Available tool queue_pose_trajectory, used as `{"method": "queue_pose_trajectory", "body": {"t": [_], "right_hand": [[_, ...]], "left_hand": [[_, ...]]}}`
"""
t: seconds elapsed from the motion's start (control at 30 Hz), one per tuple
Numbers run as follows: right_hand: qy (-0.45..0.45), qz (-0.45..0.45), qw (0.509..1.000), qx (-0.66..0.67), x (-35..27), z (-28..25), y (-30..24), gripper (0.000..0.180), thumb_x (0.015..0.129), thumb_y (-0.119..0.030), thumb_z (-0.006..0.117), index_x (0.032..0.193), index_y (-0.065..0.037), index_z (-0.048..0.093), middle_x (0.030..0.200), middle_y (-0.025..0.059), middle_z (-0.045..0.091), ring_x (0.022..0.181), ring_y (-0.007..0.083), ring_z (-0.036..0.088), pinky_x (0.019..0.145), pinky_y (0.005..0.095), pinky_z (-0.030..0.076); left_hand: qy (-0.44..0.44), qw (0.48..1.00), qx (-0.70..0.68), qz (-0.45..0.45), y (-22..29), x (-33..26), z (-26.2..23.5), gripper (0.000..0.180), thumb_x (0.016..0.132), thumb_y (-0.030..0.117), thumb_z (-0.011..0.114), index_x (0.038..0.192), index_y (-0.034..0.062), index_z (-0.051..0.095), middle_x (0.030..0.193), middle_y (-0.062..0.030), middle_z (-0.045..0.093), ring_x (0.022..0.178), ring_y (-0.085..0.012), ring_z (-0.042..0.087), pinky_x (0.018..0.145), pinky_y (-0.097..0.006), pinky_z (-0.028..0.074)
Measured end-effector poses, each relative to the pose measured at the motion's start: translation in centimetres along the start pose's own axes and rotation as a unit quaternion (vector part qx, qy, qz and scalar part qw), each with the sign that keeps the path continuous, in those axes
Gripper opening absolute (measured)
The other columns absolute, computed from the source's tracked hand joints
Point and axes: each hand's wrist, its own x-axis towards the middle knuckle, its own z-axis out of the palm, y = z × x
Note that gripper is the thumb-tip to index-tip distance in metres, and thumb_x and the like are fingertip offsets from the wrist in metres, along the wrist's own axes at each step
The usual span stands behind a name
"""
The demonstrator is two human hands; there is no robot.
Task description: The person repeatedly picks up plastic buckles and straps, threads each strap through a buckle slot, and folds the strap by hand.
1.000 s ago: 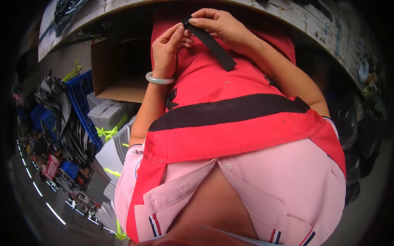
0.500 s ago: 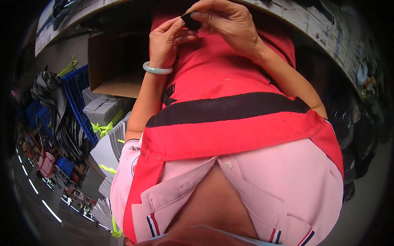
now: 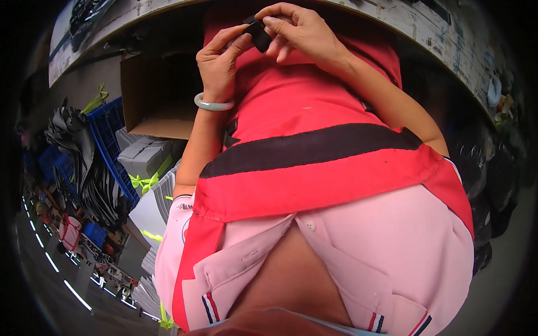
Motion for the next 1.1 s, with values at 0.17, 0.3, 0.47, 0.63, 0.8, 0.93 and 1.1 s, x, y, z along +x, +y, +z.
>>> {"method": "queue_pose_trajectory", "body": {"t": [0.17,0.3,0.47,0.63,0.8,0.93,1.1], "right_hand": [[-0.132,0.128,0.982,-0.036,1.1,-2.8,0.6,0.022,0.093,-0.024,0.063,0.099,-0.003,0.065,0.07,-0.001,0.06,0.055,0.0035,0.056,0.05,0.0156,0.045],[-0.076,0.019,0.993,-0.091,1.1,-2.5,0.8,0.021,0.088,-0.022,0.069,0.095,-0.003,0.066,0.077,-0.0007,0.062,0.069,0.0048,0.058,0.062,0.0189,0.047],[-0.031,0.018,0.992,-0.118,1.1,-2.4,0.9,0.016,0.091,-0.02,0.066,0.096,-0.005,0.067,0.085,-0.0029,0.062,0.075,0.0044,0.055,0.072,0.0201,0.046],[-0.03,-0.015,0.997,-0.071,1.2,-1.8,0.7,0.014,0.088,-0.014,0.07,0.093,-0.005,0.061,0.088,-0.0024,0.061,0.078,0.0055,0.056,0.075,0.0215,0.047],[-0.056,-0.012,0.996,-0.064,1.3,-1.0,1.4,0.017,0.086,-0.014,0.07,0.096,-0.004,0.061,0.084,0.0006,0.061,0.079,0.0081,0.058,0.074,0.0238,0.048],[-0.072,-0.052,0.984,-0.156,-0.1,-0.7,0.3,0.025,0.09,-0.012,0.067,0.112,-0.004,0.059,0.097,0.0031,0.062,0.092,0.0097,0.06,0.084,0.0244,0.049],[0.051,-0.522,0.844,-0.106,-5.1,-1.7,-10.4,0.036,0.086,-0.01,0.072,0.115,0.006,0.057,0.093,0.0118,0.064,0.082,0.0147,0.061,0.077,0.0257,0.049]], "left_hand": [[-0.079,0.99,0.092,0.065,0.5,-0.8,-0.7,0.022,0.08,-0.01,0.068,0.099,0.0,0.072,0.096,-0.006,0.064,0.09,-0.0125,0.06,0.08,-0.024,0.049],[-0.095,0.982,0.133,0.091,1.4,-1.2,-0.7,0.023,0.079,-0.011,0.068,0.098,0.0007,0.072,0.097,-0.0041,0.059,0.088,-0.0118,0.057,0.076,-0.024,0.048],[-0.116,0.979,0.145,0.089,1.8,-1.4,-0.9,0.023,0.078,-0.012,0.068,0.098,0.0006,0.072,0.097,-0.004,0.058,0.088,-0.012,0.058,0.075,-0.023,0.049],[-0.122,0.977,0.157,0.075,1.9,-1.5,-1.2,0.022,0.079,-0.012,0.067,0.097,0.0004,0.072,0.097,-0.0041,0.058,0.088,-0.012,0.057,0.076,-0.023,0.049],[-0.109,0.988,0.1,-0.033,5.6,-3.2,-2.4,0.02,0.08,-0.008,0.067,0.097,0.0002,0.072,0.093,-0.0065,0.06,0.08,-0.0128,0.062,0.069,-0.022,0.051],[-0.019,0.931,0.346,-0.113,9.5,-5.7,-9.1,0.03,0.081,-0.009,0.066,0.11,-0.0018,0.067,0.105,-0.0085,0.062,0.081,-0.0125,0.064,0.069,-0.022,0.052],[0.14,0.891,0.405,0.148,18.8,-7.8,-8.6,0.036,0.083,-0.001,0.07,0.118,-0.0011,0.063,0.1,-0.0104,0.065,0.075,-0.0114,0.063,0.067,-0.022,0.05]]}}
